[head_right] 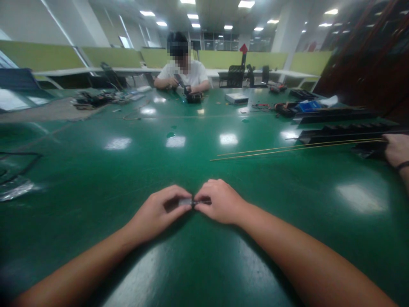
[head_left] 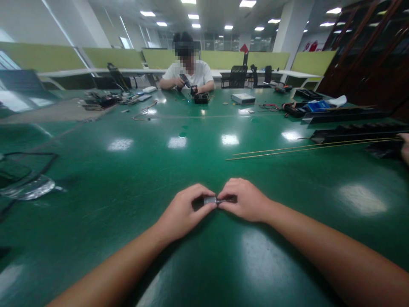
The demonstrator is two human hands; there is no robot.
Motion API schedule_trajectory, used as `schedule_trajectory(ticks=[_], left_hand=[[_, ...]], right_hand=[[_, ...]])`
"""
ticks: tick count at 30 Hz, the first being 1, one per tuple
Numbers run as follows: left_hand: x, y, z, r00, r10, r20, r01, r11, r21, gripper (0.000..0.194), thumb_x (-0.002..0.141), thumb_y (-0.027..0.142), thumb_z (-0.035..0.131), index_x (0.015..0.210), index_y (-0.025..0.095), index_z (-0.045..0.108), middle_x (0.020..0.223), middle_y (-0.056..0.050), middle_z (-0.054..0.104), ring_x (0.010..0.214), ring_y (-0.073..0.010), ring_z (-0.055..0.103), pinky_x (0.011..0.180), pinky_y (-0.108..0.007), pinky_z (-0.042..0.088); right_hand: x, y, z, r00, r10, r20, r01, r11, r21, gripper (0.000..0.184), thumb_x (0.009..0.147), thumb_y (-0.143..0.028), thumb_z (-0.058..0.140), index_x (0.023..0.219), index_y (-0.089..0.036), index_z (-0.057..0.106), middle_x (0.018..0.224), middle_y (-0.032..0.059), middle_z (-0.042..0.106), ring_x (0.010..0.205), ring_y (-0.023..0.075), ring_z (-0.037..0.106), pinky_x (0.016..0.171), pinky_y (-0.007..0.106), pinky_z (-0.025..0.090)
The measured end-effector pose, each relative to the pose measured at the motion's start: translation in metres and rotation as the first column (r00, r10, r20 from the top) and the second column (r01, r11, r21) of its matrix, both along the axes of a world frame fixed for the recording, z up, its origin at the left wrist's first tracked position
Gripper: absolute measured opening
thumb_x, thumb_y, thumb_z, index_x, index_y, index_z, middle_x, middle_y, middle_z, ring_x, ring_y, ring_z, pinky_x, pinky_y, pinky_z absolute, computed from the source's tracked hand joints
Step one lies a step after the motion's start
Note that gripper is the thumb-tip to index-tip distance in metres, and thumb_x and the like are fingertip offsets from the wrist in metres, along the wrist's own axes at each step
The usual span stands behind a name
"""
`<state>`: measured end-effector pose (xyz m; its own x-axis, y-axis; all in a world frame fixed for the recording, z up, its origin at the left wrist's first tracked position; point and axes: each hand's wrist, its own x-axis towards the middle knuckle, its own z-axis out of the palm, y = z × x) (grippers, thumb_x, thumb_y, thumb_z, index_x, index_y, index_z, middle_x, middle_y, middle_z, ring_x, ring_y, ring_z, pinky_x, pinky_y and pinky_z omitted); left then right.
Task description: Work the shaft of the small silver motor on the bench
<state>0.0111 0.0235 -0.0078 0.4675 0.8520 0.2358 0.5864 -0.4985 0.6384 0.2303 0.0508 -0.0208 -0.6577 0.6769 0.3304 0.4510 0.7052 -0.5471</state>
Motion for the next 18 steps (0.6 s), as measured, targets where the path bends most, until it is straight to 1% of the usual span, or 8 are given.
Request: schedule_trajectory(ticks=[6,11,14,18], left_hand=[[0.0013,-0.0015,0.0037,1.000,0.013,-0.005,-0.013,1.000,-0.006,0.014,0.088,0.030,0.067,0.098,0.020,0.071,0.095,-0.004,0.071,0.088,-0.0192,0.065,0.080,-0.030,0.050],[0.0015,-0.0016,0.0023,1.000,0.022,0.000,-0.022,1.000,-0.009,0.014,0.085,0.028,0.068,0.096,0.020,0.070,0.094,-0.004,0.071,0.088,-0.0197,0.065,0.080,-0.030,0.050],[0.0009,-0.0014,0.0011,1.000,0.025,0.003,-0.025,1.000,-0.005,0.013,0.085,0.028,0.068,0.095,0.020,0.070,0.094,-0.004,0.071,0.088,-0.0199,0.065,0.080,-0.031,0.051],[-0.0001,-0.0014,0.0002,1.000,0.024,-0.002,-0.024,1.000,0.003,0.014,0.086,0.030,0.067,0.096,0.019,0.069,0.095,-0.005,0.070,0.088,-0.0203,0.065,0.080,-0.031,0.051]], right_hand=[[0.0009,0.0003,0.0001,1.000,0.002,-0.003,-0.002,1.000,-0.004,0.008,0.083,-0.024,0.071,0.089,-0.019,0.074,0.087,0.0036,0.074,0.086,0.0183,0.062,0.080,0.032,0.043],[0.0008,0.0003,0.0002,1.000,-0.003,-0.001,0.003,1.000,-0.009,0.008,0.084,-0.024,0.071,0.089,-0.020,0.074,0.087,0.0035,0.074,0.086,0.0185,0.063,0.081,0.032,0.043],[0.0010,-0.0004,0.0009,1.000,-0.021,0.005,0.021,1.000,-0.012,0.008,0.083,-0.025,0.071,0.089,-0.020,0.074,0.087,0.0033,0.074,0.086,0.0184,0.063,0.081,0.032,0.043],[0.0020,-0.0016,0.0024,0.998,-0.060,0.002,0.060,0.998,-0.019,0.008,0.081,-0.025,0.072,0.087,-0.020,0.075,0.083,0.0033,0.073,0.081,0.0175,0.062,0.077,0.031,0.042]])
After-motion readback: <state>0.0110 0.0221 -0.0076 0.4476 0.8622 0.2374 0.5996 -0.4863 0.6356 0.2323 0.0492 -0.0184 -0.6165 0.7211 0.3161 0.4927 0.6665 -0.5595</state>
